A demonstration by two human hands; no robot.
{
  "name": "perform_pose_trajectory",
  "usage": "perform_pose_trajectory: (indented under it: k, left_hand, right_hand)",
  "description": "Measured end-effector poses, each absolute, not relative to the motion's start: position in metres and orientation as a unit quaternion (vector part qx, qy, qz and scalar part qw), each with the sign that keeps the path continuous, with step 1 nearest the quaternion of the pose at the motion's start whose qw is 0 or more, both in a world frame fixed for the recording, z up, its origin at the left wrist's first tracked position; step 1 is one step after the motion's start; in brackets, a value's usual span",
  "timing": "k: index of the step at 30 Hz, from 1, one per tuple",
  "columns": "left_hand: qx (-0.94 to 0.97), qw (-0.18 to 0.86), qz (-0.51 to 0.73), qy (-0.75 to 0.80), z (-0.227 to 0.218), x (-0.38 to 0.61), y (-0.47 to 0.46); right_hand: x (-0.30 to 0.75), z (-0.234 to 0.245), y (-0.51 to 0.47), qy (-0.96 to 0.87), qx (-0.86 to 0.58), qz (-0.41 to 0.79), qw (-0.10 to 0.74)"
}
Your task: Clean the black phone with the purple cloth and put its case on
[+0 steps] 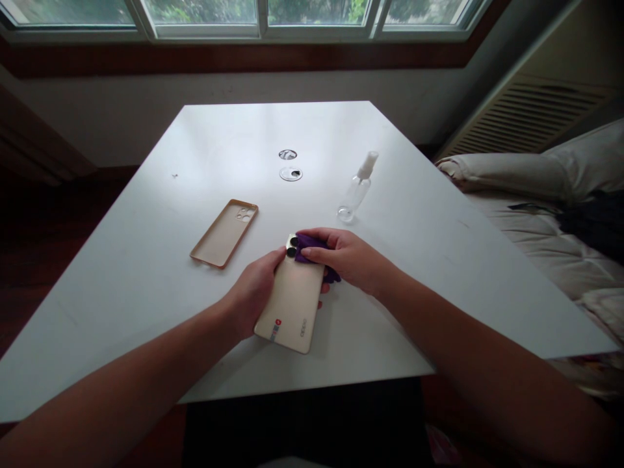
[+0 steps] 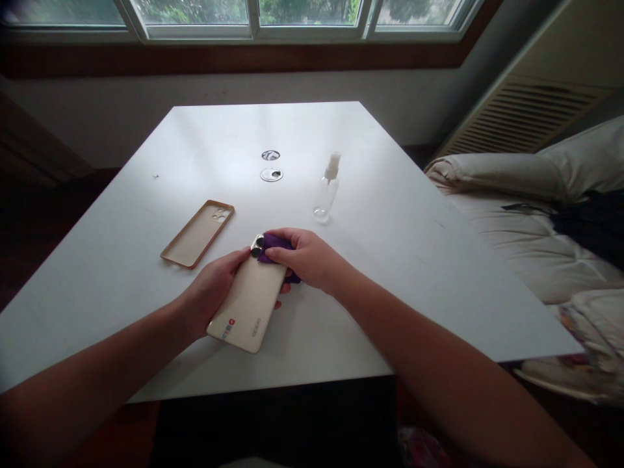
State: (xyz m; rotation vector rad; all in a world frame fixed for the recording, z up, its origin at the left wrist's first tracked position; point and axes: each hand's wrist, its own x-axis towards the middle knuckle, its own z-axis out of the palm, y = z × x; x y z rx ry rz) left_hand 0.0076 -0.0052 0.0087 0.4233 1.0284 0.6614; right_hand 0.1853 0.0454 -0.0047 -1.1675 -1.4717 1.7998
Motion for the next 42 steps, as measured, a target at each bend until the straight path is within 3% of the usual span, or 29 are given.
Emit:
perform_pose_trajectory:
  k: [10,21,28,42]
  left_hand:
    - [0.192,0.807,0.306,0.467,0.012,0.009,-0.004]
    - [0.230,0.769,0.324,0.502,0.010,0.014,-0.009]
    - [0.289,0.718,0.312,0.551,0.010,0.020,-0.014]
    - [0.267,0.741,0.303,0.537,0.004,0.018,-0.014]
  right_hand:
    - [0.178,0.004,0.042,-0.488,-0.475,0.671,0.295]
    - [0.186,-0.003,0.044,-0.548,-0.439,0.662,0.262]
    - [0.182,0.000,0.041,-0.578,-0.484,0.601,0.265]
    - [0.182,0.000,0.040,-0.648,-0.502,0.504,0.273]
